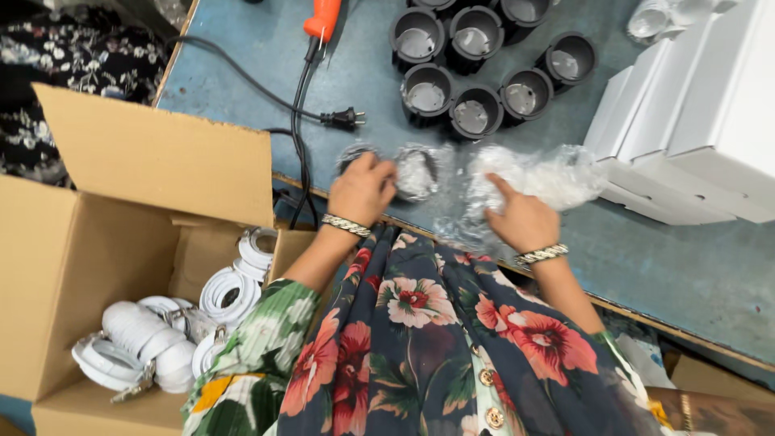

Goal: The person packs various lighting components, including black cylindrical housings and white circular fixtures, into boxes and wraps items in bubble wrap by hand.

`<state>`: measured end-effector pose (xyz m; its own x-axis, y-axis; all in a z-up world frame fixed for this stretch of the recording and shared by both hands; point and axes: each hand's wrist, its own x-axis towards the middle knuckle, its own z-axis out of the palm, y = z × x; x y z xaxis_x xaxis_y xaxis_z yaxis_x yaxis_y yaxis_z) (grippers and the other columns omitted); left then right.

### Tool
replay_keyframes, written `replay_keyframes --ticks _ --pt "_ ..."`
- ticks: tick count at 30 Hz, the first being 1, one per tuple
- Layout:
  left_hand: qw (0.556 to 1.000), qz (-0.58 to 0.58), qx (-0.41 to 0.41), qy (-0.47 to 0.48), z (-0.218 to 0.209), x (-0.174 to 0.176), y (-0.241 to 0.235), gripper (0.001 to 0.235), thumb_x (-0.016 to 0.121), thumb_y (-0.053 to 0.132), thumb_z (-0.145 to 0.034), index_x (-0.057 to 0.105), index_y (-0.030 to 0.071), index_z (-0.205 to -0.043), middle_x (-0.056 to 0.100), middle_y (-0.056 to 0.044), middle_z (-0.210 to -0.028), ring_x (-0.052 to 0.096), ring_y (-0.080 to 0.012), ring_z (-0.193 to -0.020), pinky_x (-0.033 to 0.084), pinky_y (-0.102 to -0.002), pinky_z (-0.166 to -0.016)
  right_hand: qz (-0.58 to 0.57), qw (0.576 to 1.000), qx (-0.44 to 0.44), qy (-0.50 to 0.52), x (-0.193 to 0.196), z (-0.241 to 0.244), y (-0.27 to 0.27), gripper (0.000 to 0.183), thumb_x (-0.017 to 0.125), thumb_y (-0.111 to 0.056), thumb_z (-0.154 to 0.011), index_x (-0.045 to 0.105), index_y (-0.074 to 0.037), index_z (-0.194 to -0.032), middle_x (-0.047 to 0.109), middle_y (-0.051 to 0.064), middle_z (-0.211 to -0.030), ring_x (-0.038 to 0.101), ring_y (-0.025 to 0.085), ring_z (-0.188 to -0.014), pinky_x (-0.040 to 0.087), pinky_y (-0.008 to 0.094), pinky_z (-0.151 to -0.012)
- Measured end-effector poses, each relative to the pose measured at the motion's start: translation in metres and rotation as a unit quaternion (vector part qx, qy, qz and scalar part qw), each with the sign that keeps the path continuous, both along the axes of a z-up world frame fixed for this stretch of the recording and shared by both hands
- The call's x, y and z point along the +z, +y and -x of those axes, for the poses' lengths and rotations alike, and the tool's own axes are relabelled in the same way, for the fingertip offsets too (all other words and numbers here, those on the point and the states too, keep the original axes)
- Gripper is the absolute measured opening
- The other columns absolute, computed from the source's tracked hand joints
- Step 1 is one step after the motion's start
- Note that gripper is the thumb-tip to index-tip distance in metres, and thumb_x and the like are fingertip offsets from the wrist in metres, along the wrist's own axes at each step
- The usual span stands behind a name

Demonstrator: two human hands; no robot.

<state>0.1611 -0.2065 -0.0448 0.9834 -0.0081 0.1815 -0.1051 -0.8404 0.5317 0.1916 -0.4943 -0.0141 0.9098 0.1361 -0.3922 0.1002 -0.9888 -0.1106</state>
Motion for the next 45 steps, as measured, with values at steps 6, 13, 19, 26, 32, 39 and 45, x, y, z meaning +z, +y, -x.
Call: replay_keyframes --ticks 6,13,19,26,32,39,45 --pt "0.994 -0.022 -0.030 -0.099 0.008 0.048 -0.013 0.035 0.078 0.023 -0.072 0.070 0.015 -0.105 0.059 -0.013 -0.107 0.055 -0.0315 -0.101 0.046 -0.044 -0.081 -0.061 0.997 -0.027 -0.040 0.032 0.000 -0.033 0.060 0.066 -0.047 -0.087 0.057 -0.036 -0.146 0.073 0.019 -0.078 0.070 0.041 -0.081 0.054 0.050 -0.073" --pt "0.980 -0.151 -0.100 -0.078 -0.042 -0.019 -0.058 0.017 0.077 0.022 -0.087 0.069 0.014 -0.100 0.067 -0.004 -0.099 0.059 -0.0245 -0.105 0.044 -0.043 -0.085 -0.264 0.956 0.062 -0.109 0.080 -0.002 -0.005 0.039 0.073 -0.047 -0.095 0.069 -0.027 -0.129 0.073 0.017 -0.092 0.072 0.031 -0.082 0.055 0.040 -0.074" --pt "0.981 -0.070 -0.175 0.051 -0.069 -0.017 -0.049 0.015 0.077 0.020 -0.078 0.071 0.013 -0.090 0.072 -0.005 -0.086 0.064 -0.0275 -0.095 0.047 -0.045 -0.082 -0.162 0.969 0.183 0.016 0.063 0.010 0.024 0.058 0.077 -0.047 -0.077 0.065 -0.028 -0.131 0.074 0.009 -0.087 0.071 0.028 -0.080 0.054 0.043 -0.066" --pt "0.929 0.290 -0.229 -0.003 -0.031 0.092 -0.018 0.008 0.072 0.011 -0.091 0.069 0.007 -0.097 0.068 -0.006 -0.093 0.070 -0.0196 -0.087 0.056 -0.032 -0.075 -0.388 0.907 0.078 -0.147 0.041 0.025 0.004 0.042 0.079 -0.028 -0.087 0.069 -0.016 -0.126 0.072 0.011 -0.103 0.070 0.028 -0.090 0.054 0.039 -0.083" --pt "0.891 0.321 -0.313 -0.071 -0.033 0.119 -0.029 0.014 0.070 0.010 -0.099 0.058 0.005 -0.104 0.062 -0.005 -0.101 0.068 -0.0202 -0.092 0.057 -0.034 -0.084 -0.427 0.870 0.127 -0.211 0.055 0.010 0.024 0.041 0.084 -0.018 -0.083 0.070 -0.006 -0.120 0.065 0.014 -0.103 0.065 0.030 -0.096 0.051 0.037 -0.085" --pt "0.929 0.270 -0.252 0.013 -0.029 0.116 -0.020 0.018 0.060 0.022 -0.102 0.057 0.005 -0.110 0.068 -0.009 -0.100 0.071 -0.0223 -0.083 0.056 -0.033 -0.069 -0.507 0.841 0.022 -0.188 0.039 0.007 0.019 0.011 0.080 -0.007 -0.090 0.072 -0.004 -0.097 0.068 0.007 -0.100 0.066 0.020 -0.095 0.051 0.030 -0.086" --pt "0.957 0.023 -0.254 0.138 -0.027 0.071 -0.018 0.030 0.052 0.021 -0.099 0.063 0.014 -0.126 0.074 -0.016 -0.100 0.074 -0.0341 -0.089 0.057 -0.045 -0.079 -0.513 0.825 0.068 -0.228 0.033 0.019 0.029 0.014 0.076 0.001 -0.087 0.075 -0.003 -0.101 0.067 0.007 -0.102 0.065 0.019 -0.098 0.051 0.031 -0.089"
